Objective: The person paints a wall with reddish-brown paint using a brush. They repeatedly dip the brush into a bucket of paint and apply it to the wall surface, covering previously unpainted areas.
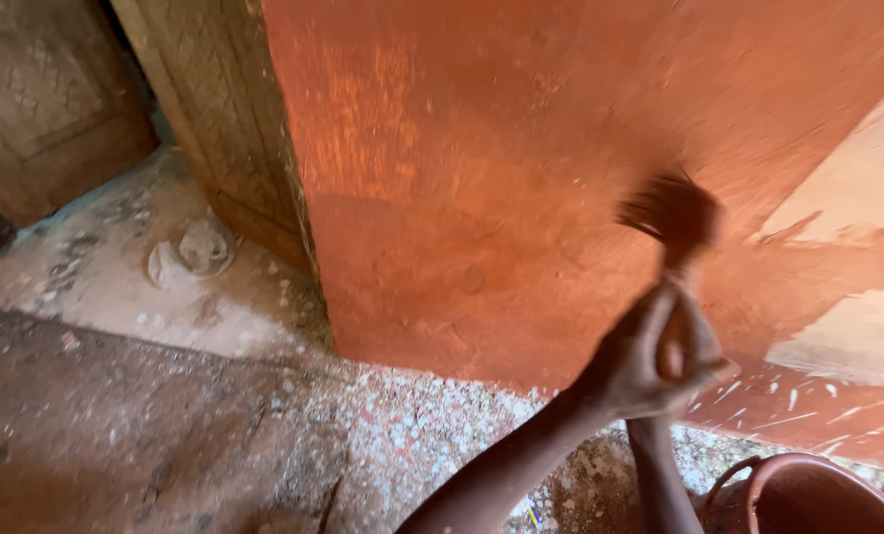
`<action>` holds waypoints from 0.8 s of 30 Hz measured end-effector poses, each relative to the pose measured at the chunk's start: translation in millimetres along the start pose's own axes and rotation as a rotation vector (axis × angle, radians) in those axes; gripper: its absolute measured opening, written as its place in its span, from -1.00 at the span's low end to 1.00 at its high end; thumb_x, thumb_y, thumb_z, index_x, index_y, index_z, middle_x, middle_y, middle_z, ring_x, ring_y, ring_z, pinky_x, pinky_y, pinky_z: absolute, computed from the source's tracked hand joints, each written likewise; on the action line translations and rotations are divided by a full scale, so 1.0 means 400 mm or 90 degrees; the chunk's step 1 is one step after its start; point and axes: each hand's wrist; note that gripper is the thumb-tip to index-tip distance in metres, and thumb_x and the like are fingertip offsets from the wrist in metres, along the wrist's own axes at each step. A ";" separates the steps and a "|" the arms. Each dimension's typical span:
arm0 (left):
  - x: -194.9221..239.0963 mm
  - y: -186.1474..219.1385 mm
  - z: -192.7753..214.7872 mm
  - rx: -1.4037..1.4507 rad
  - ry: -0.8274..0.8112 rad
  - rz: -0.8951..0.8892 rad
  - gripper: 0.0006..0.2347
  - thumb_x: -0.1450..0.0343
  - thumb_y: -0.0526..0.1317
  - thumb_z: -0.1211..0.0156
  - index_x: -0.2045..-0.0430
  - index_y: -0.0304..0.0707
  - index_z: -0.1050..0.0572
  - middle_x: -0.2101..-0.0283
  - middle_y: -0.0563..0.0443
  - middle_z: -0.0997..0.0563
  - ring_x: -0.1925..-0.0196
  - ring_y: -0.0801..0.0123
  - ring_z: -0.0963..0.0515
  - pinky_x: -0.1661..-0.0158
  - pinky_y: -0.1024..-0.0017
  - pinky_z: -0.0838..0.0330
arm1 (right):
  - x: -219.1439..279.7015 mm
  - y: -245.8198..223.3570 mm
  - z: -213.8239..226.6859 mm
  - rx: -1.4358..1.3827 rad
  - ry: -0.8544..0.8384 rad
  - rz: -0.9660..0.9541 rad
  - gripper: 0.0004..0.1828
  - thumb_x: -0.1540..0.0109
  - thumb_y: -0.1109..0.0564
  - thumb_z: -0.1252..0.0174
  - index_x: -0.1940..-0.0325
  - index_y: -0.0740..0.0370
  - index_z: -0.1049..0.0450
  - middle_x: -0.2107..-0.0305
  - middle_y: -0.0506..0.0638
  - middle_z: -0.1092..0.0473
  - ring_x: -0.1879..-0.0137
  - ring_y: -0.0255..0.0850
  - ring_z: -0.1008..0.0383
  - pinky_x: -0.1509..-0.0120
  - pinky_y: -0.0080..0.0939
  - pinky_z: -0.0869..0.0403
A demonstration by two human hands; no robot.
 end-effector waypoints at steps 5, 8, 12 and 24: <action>-0.018 0.013 -0.032 0.013 -0.090 0.010 -0.61 -0.48 0.08 -0.29 0.23 -0.23 -0.32 0.19 -0.09 -0.47 0.14 0.26 -0.52 -0.07 0.35 -0.52 | 0.011 0.077 0.084 -0.150 -0.165 -0.205 -0.36 -0.49 -0.20 0.00 -0.43 0.35 -0.21 -0.12 0.19 -0.41 -0.17 -0.08 -0.44 -0.29 -0.16 -0.47; 0.012 0.028 0.017 0.165 0.025 0.196 -0.70 -0.49 -0.04 -0.21 0.17 -0.24 -0.29 0.27 0.01 -0.46 0.27 0.37 -0.54 0.12 0.35 -0.53 | 0.057 0.059 0.051 -0.172 -0.257 -0.210 -0.47 -0.50 -0.11 0.02 -0.47 0.22 -0.33 -0.19 0.16 -0.41 -0.21 -0.06 -0.40 -0.35 -0.15 -0.40; 0.044 0.014 0.151 -0.093 0.278 0.141 -0.53 -0.50 -0.17 -0.13 -0.27 -0.34 -0.18 -0.08 -0.19 -0.36 -0.13 0.24 -0.48 -0.22 0.14 -0.53 | 0.128 -0.053 -0.041 -0.249 -0.530 -0.240 -0.45 -0.43 -0.06 0.01 -0.44 0.26 -0.26 -0.27 0.21 -0.29 -0.37 -0.02 -0.25 -0.48 -0.08 -0.26; 0.172 -0.096 -0.062 -0.200 0.150 0.095 -0.37 -0.57 -0.15 -0.13 -0.47 -0.49 0.03 -0.44 -0.43 -0.17 -0.52 -0.11 -0.23 -0.48 0.08 -0.17 | 0.055 0.089 0.035 -0.618 -0.546 -0.428 -0.67 -0.47 0.03 -0.03 -0.15 0.37 -0.40 0.03 0.17 -0.37 -0.12 -0.13 -0.38 -0.18 -0.15 -0.46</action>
Point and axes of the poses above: each hand's wrist, its own x-axis away from the middle knuckle, its own z-axis out of the back of the hand, y = z × x
